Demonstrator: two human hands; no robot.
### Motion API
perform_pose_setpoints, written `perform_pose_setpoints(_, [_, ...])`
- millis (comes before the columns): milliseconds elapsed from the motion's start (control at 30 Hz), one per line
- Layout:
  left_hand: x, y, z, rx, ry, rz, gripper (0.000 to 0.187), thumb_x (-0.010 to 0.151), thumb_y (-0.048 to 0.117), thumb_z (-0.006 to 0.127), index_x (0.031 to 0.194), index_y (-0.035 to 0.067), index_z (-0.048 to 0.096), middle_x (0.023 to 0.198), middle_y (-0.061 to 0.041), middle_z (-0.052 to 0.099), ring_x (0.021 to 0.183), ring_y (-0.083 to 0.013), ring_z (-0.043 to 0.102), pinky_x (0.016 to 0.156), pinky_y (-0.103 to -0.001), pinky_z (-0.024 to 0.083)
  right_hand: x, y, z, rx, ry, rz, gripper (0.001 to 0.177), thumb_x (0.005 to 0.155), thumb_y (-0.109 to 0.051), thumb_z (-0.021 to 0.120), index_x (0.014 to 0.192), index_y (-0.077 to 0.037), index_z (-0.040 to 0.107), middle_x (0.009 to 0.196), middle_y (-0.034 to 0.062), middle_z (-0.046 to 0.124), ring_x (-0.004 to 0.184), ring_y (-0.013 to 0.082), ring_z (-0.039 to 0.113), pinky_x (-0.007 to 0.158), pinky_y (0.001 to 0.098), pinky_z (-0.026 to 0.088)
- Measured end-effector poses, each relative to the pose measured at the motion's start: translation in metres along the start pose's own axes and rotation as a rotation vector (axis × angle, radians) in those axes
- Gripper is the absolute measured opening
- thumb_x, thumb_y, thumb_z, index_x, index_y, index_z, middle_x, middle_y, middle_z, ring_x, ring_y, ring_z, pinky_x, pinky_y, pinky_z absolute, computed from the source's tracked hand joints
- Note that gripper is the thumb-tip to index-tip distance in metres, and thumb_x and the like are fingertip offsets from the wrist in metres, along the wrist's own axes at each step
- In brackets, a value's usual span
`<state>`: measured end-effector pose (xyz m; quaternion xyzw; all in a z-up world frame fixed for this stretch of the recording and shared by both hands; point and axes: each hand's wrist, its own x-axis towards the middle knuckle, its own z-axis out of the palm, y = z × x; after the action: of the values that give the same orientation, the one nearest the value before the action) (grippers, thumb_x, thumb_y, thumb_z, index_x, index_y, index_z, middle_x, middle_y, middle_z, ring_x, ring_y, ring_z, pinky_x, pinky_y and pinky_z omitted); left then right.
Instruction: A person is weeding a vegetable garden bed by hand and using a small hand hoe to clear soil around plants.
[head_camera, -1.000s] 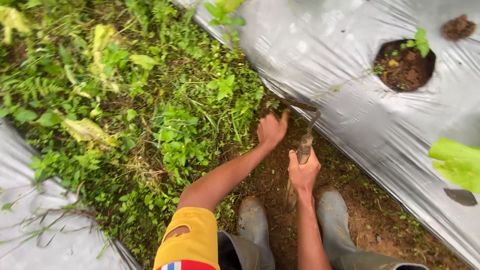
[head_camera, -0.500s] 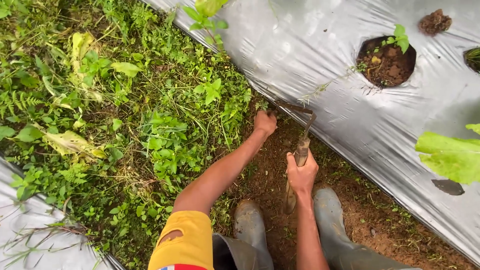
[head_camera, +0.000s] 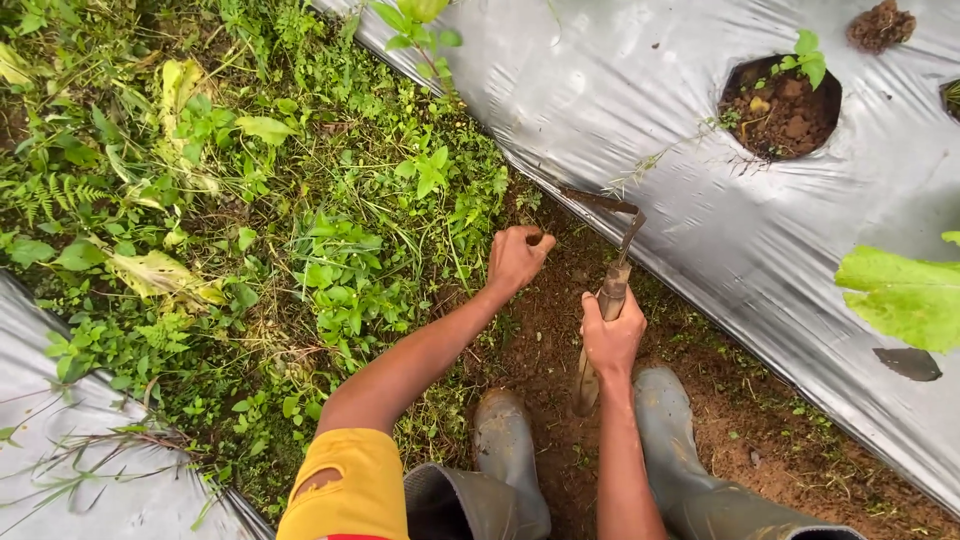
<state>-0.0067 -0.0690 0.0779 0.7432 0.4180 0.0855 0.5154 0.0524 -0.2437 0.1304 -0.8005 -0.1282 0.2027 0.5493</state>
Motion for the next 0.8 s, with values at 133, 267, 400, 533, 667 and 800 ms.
perform_pose_setpoints(133, [0.018, -0.005, 0.036, -0.177, 0.025, -0.081, 0.023, 0.1, 0.019, 0.066, 0.083, 0.004, 0.066, 0.068, -0.012, 0.066, 0.067, -0.0198, 0.067, 0.062, -0.039, 0.057, 0.002, 0.004, -0.005, 0.01, -0.003, -0.015, 0.013, 0.087, -0.004, 0.065, 0.075, -0.008, 0.06, 0.051, 0.0099, 0.057, 0.044, 0.0186, 0.059, 0.048, 0.0343, 0.047])
perform_pose_setpoints(267, [0.009, 0.031, 0.043, -0.224, -0.076, -0.155, 0.032, 0.096, 0.025, 0.07, 0.102, -0.006, 0.075, 0.081, -0.021, 0.075, 0.08, -0.032, 0.076, 0.065, -0.052, 0.062, 0.002, 0.001, -0.008, 0.012, -0.023, -0.035, 0.013, 0.088, -0.004, 0.064, 0.077, -0.008, 0.06, 0.051, 0.0092, 0.057, 0.046, 0.0177, 0.059, 0.049, 0.0342, 0.048])
perform_pose_setpoints(400, [0.022, 0.011, 0.057, -0.22, -0.05, -0.083, 0.024, 0.099, 0.021, 0.072, 0.093, -0.002, 0.075, 0.068, -0.015, 0.072, 0.067, -0.0242, 0.074, 0.06, -0.04, 0.062, 0.003, 0.002, -0.009, 0.015, -0.026, -0.029, 0.013, 0.088, -0.003, 0.063, 0.076, -0.008, 0.06, 0.051, 0.0088, 0.057, 0.046, 0.017, 0.059, 0.049, 0.0341, 0.048])
perform_pose_setpoints(533, [0.033, -0.004, 0.052, -0.14, -0.072, -0.078, 0.015, 0.1, 0.006, 0.065, 0.102, -0.008, 0.071, 0.079, -0.021, 0.075, 0.073, -0.0243, 0.076, 0.059, -0.033, 0.061, 0.005, -0.005, -0.007, 0.032, -0.026, -0.032, 0.014, 0.088, -0.003, 0.064, 0.076, -0.008, 0.06, 0.049, 0.0087, 0.057, 0.044, 0.0174, 0.058, 0.049, 0.0339, 0.048])
perform_pose_setpoints(667, [0.022, 0.024, 0.014, 0.022, -0.113, -0.056, 0.018, 0.095, 0.002, 0.07, 0.11, -0.005, 0.077, 0.099, -0.029, 0.077, 0.083, -0.034, 0.079, 0.062, -0.038, 0.06, 0.005, -0.006, -0.006, 0.015, -0.013, -0.035, 0.015, 0.086, -0.004, 0.066, 0.073, -0.009, 0.06, 0.047, 0.0082, 0.056, 0.041, 0.0166, 0.057, 0.049, 0.0323, 0.047])
perform_pose_setpoints(800, [0.037, -0.005, 0.029, 0.049, -0.119, -0.061, 0.031, 0.091, 0.001, 0.071, 0.121, -0.006, 0.074, 0.114, -0.032, 0.073, 0.104, -0.0462, 0.074, 0.073, -0.047, 0.064, 0.004, -0.003, -0.002, 0.036, -0.023, -0.048, 0.013, 0.085, -0.003, 0.066, 0.075, -0.008, 0.06, 0.048, 0.0094, 0.057, 0.042, 0.0171, 0.058, 0.049, 0.0326, 0.048])
